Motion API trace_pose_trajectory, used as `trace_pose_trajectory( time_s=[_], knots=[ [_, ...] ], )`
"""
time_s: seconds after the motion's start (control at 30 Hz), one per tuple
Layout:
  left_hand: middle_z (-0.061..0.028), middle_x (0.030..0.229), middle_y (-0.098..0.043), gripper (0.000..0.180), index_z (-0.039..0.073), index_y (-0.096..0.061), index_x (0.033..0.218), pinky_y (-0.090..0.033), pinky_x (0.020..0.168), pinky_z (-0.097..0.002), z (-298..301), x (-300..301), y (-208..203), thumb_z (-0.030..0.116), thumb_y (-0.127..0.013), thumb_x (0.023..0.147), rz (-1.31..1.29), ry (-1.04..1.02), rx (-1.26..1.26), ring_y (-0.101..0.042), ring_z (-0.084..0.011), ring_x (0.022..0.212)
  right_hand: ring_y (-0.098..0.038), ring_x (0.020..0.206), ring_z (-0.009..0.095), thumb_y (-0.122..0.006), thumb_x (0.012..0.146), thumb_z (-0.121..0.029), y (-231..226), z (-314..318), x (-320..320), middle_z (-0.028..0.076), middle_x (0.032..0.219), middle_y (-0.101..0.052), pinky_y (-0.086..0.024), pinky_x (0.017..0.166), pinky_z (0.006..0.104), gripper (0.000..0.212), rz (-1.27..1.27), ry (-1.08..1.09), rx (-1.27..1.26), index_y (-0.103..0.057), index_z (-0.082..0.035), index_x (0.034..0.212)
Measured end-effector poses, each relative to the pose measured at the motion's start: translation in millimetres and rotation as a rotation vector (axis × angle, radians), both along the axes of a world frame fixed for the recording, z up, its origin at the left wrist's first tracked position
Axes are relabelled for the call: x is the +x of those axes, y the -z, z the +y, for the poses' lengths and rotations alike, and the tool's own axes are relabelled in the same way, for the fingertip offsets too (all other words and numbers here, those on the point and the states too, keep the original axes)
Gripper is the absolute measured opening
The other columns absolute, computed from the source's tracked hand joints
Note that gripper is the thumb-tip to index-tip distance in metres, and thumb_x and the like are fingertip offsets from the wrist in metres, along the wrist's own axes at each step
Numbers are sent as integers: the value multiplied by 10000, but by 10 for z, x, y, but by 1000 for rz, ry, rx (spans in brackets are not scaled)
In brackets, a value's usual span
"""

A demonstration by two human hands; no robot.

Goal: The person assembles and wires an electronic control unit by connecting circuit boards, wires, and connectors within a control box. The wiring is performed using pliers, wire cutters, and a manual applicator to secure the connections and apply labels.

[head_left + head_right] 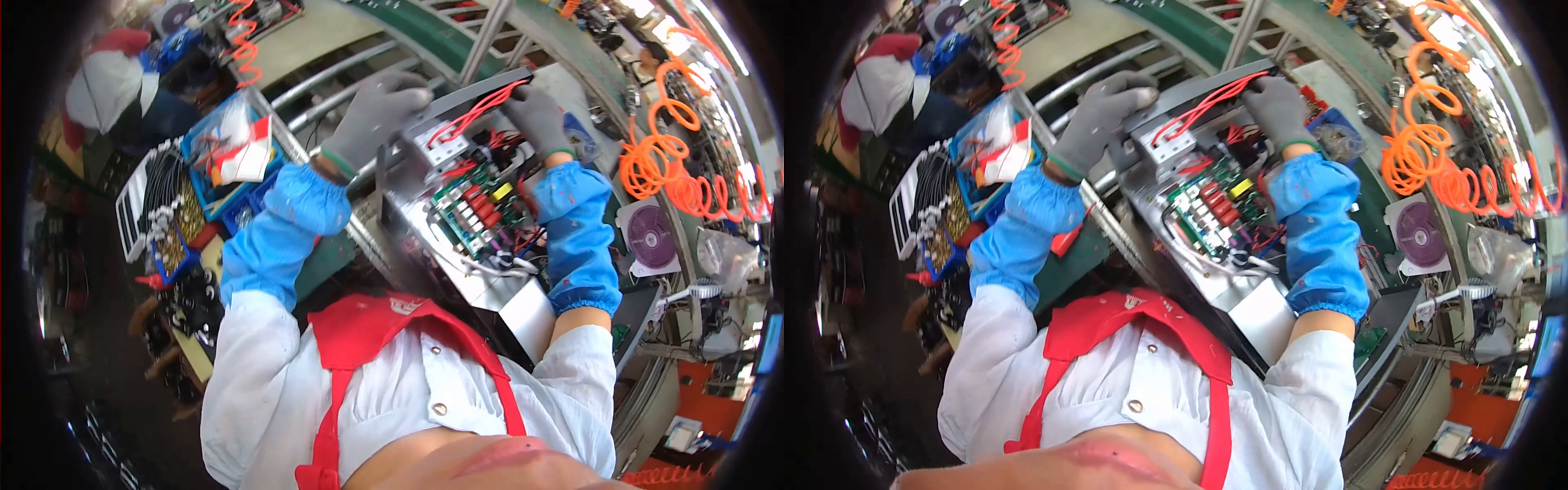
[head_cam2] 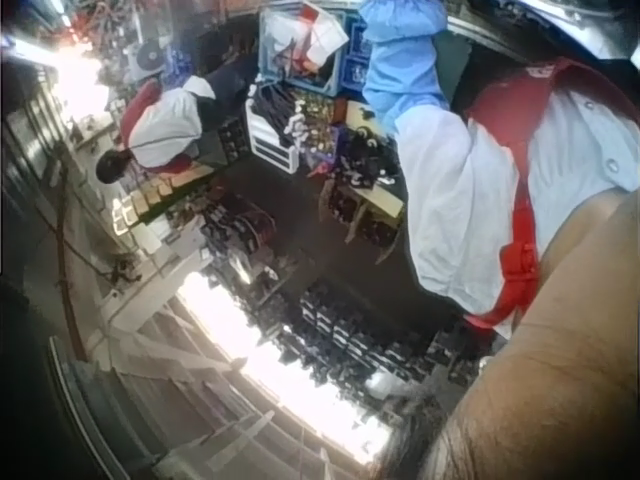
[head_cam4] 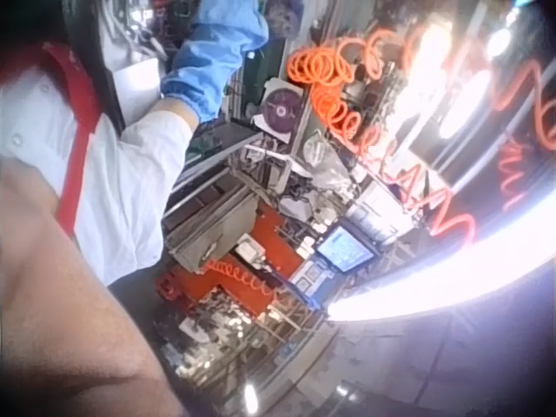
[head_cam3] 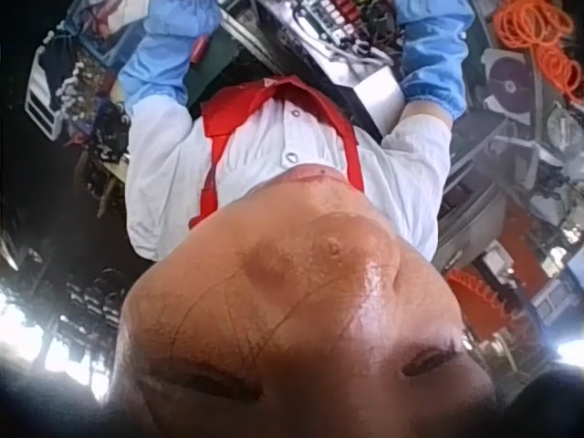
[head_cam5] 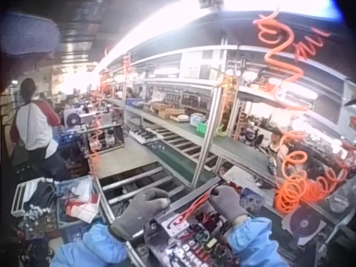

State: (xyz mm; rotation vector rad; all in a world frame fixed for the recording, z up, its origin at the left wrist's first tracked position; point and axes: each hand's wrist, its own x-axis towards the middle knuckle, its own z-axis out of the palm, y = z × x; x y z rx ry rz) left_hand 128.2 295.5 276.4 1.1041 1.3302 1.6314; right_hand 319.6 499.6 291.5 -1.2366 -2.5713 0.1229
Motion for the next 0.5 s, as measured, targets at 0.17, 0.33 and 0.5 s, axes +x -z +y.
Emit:
trace_pose_trajectory(
  time_s=[0.17,0.33,0.5],
  knots=[
    [-63,852,-642,291,4,-651,1044,-503,714,-285,-34,-23,75,220,-646,848,64,-74,91,-601,-115,795,-644,851,304,-607,818,-209,99,282,-35,157,866,-651,-502,734,403,194,100,-326,-79,-684,-124,974],
    [-6,880,-635,208,21,-623,1052,-481,705,-247,36,3,161,176,-575,921,-468,207,251,-579,-103,797,-650,849,286,-594,809,-127,396,988,254,164,946,-663,-512,724,359,233,97,-518,-63,-678,-102,1025],
    [-90,872,-655,304,22,-665,1030,-524,745,-308,-401,-435,1294,255,-667,835,233,-60,-59,-642,-159,802,-655,851,246,-590,829,-48,358,624,216,127,958,-672,-510,735,312,273,187,-476,-151,-656,-66,1094]
  ],
)
